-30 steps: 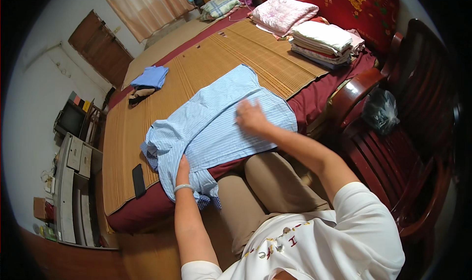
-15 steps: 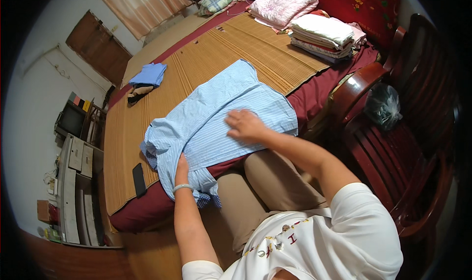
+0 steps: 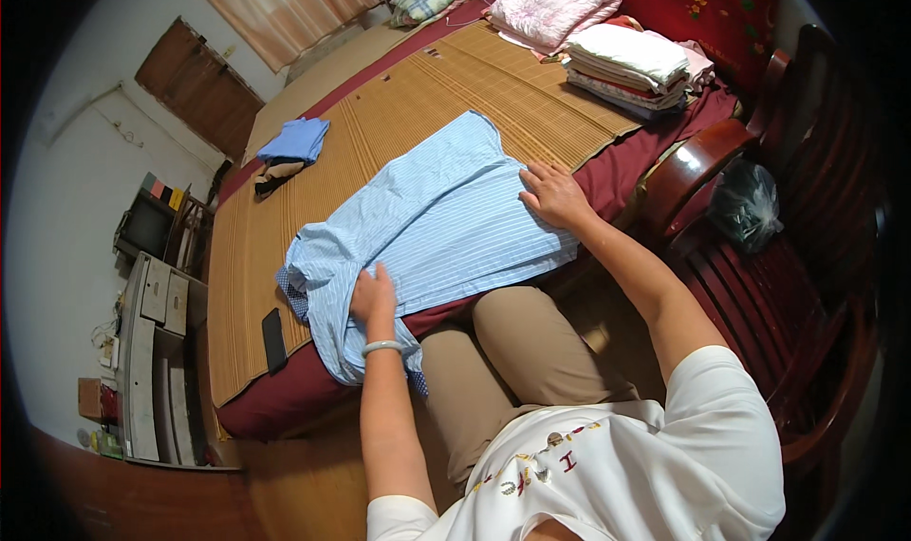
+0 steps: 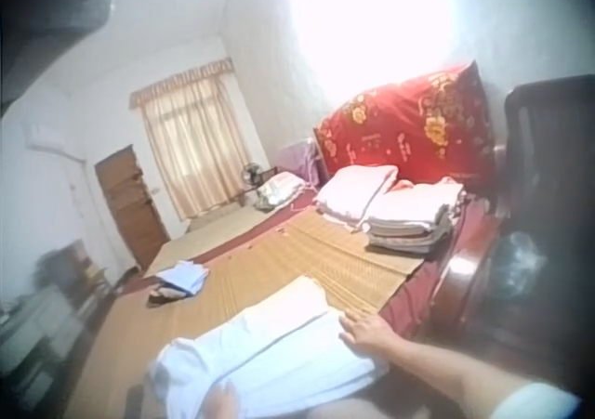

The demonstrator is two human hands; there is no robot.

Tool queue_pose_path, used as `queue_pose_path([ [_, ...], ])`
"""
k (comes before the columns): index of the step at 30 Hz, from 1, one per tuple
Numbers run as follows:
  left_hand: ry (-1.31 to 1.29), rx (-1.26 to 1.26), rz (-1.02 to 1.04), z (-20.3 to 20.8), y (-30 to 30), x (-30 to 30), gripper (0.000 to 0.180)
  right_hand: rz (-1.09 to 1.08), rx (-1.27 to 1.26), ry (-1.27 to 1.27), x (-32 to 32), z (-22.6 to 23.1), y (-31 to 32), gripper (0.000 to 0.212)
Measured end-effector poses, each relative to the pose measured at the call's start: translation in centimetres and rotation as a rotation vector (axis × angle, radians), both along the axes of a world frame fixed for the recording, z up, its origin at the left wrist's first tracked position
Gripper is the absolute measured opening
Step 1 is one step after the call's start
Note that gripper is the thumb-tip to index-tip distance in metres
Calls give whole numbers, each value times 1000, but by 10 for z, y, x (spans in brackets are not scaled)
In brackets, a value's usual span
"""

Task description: Folding a blue and white striped shirt on a bed.

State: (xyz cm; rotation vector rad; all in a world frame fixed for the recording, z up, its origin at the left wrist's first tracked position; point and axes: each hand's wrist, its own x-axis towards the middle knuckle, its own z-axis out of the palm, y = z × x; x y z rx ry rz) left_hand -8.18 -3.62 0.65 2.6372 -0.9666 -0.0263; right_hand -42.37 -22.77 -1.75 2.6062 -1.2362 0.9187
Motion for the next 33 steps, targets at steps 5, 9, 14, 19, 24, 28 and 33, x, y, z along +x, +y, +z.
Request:
queue_pose_path([
  [5,-303,-17,-345,-8,-39,-74,65,51,30,-38,9,9,7,46],
  [9,-254,-81,-675,-10,-71,-166,64,57,-2,-93,6,-4,-2,42],
  [14,-315,-144,-862,-21,-83,-200,62,76,-10,-124,9,-10,-7,40],
  [19,-286,-169,-720,-20,-73,-127,64,81,-25,-134,6,-7,-7,38],
  [24,-312,-123,-452,-13,-22,2,61,84,8,-121,7,-2,-3,38],
  [28,-17,-177,-303,-16,13,44,61,66,11,-116,5,-3,-2,37],
  [33,75,-163,-211,-14,28,51,66,79,0,-129,6,2,0,37],
])
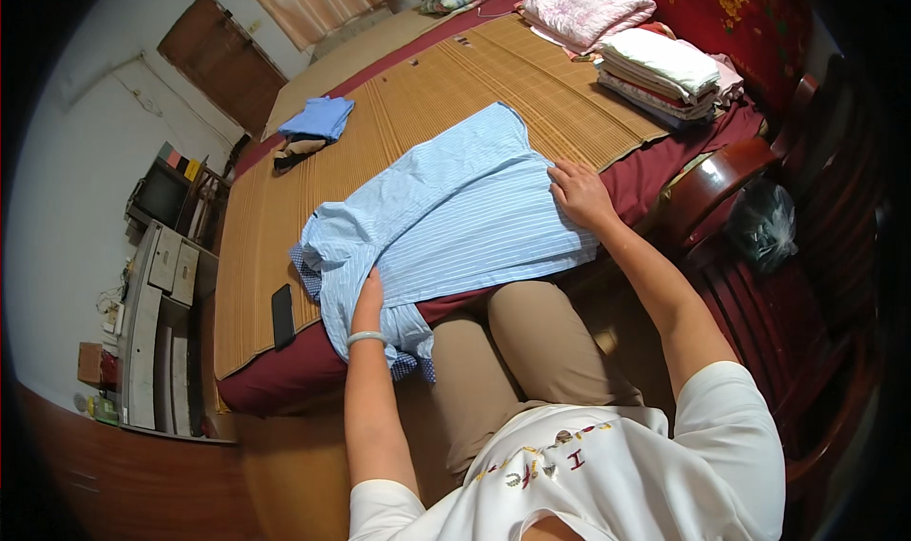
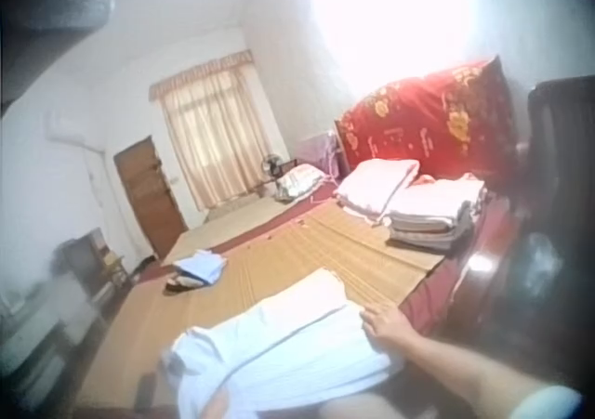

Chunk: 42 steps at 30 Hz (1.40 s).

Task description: Folding a blue and white striped shirt on a bed.

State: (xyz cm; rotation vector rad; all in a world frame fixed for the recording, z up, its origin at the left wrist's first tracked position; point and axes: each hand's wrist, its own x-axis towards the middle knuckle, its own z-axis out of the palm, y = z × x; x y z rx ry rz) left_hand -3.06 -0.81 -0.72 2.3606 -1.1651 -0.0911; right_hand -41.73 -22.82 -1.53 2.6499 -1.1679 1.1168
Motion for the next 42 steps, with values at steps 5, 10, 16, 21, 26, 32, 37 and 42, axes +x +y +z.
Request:
queue_pose_path([
  [5,-310,91,58,4,-29,-64,69,-5,-36,-9,-1,-2,-2,35],
  [10,-391,66,-473,11,-77,-198,66,21,-29,-36,-3,-3,-2,35],
  [16,-417,-70,-630,-7,-98,-229,65,33,-72,-78,5,-6,-2,33],
  [21,-414,-63,-423,-7,-82,-137,65,36,-54,-59,4,1,0,33],
  [26,-155,40,-200,17,-39,-40,63,-4,-36,-34,-9,-7,-7,34],
  [32,247,-256,-172,-40,4,50,68,18,-45,-28,8,-1,0,34],
  [37,30,-373,-180,-54,-10,47,63,-22,12,9,1,0,-4,35],
  [42,-20,-384,-124,-60,-5,54,62,-185,-204,11,60,-22,10,49],
])
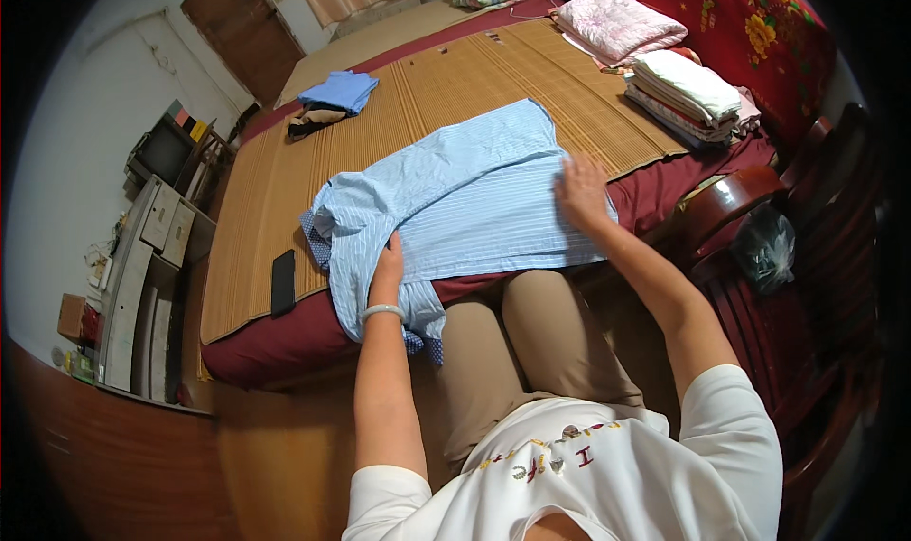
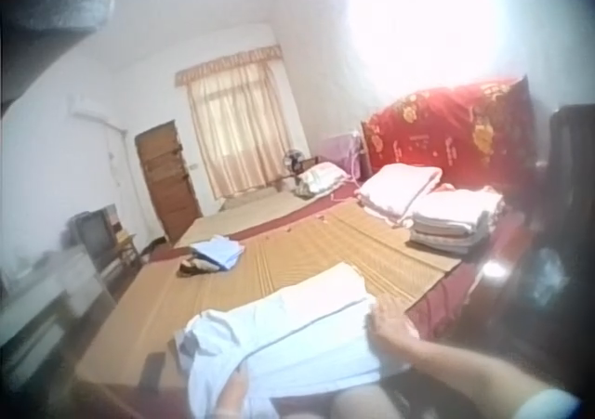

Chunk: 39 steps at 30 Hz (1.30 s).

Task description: Folding a blue and white striped shirt on a bed.

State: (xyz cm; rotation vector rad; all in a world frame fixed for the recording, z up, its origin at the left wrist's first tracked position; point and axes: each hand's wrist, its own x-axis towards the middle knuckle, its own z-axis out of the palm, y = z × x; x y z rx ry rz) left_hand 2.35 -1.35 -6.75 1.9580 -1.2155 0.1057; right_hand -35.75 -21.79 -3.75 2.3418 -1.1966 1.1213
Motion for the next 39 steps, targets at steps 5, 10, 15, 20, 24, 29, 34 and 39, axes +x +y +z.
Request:
queue_pose_path([
  [5,-77,-31,64,-2,-8,-14,60,441,250,117,111,6,89,47],
  [10,465,143,-4,-19,-5,49,53,673,299,185,209,28,170,59],
  [15,228,14,-68,-5,-15,-9,49,702,234,178,165,3,136,61],
  [20,-33,-83,-47,6,9,4,50,523,298,230,67,27,101,60],
  [24,-139,-139,-8,-3,1,10,45,262,258,147,-35,11,56,61],
  [29,-93,-24,36,4,-7,-6,47,130,211,204,-99,6,41,61],
  [34,-114,-48,42,8,-6,-12,50,132,128,124,-41,5,55,61],
  [39,-165,-113,71,3,7,-3,46,678,388,167,94,33,124,51],
])
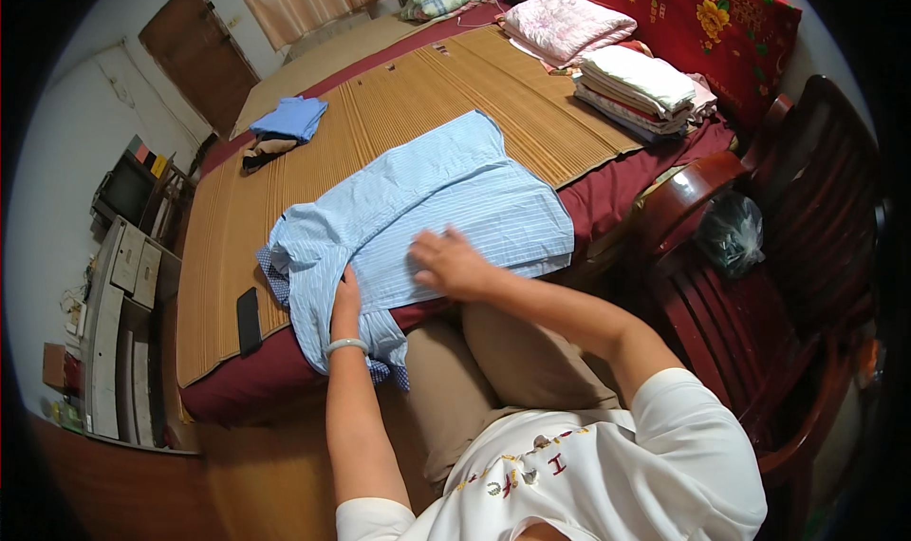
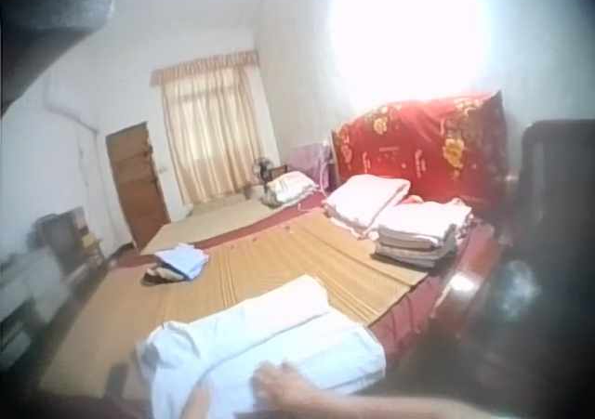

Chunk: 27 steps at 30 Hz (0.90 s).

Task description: Folding a blue and white striped shirt on a bed.

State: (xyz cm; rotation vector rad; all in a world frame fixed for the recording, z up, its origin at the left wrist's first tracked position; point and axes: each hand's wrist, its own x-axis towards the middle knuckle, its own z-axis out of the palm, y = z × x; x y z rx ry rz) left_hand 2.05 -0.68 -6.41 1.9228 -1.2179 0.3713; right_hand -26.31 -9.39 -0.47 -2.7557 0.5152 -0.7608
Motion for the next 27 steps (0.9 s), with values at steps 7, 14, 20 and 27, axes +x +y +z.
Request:
queue_pose_path([
  [7,49,-37,-116,-7,-11,-7,40,172,-146,10,56,-20,-25,61],
  [14,59,-37,-100,-4,-4,-3,44,-402,-21,176,-52,-1,-143,63],
  [20,-5,-98,-88,2,-11,-9,43,-595,-142,161,-123,-11,-163,60],
  [27,3,447,281,48,-38,-102,61,-569,-284,8,-135,-12,-155,46],
])
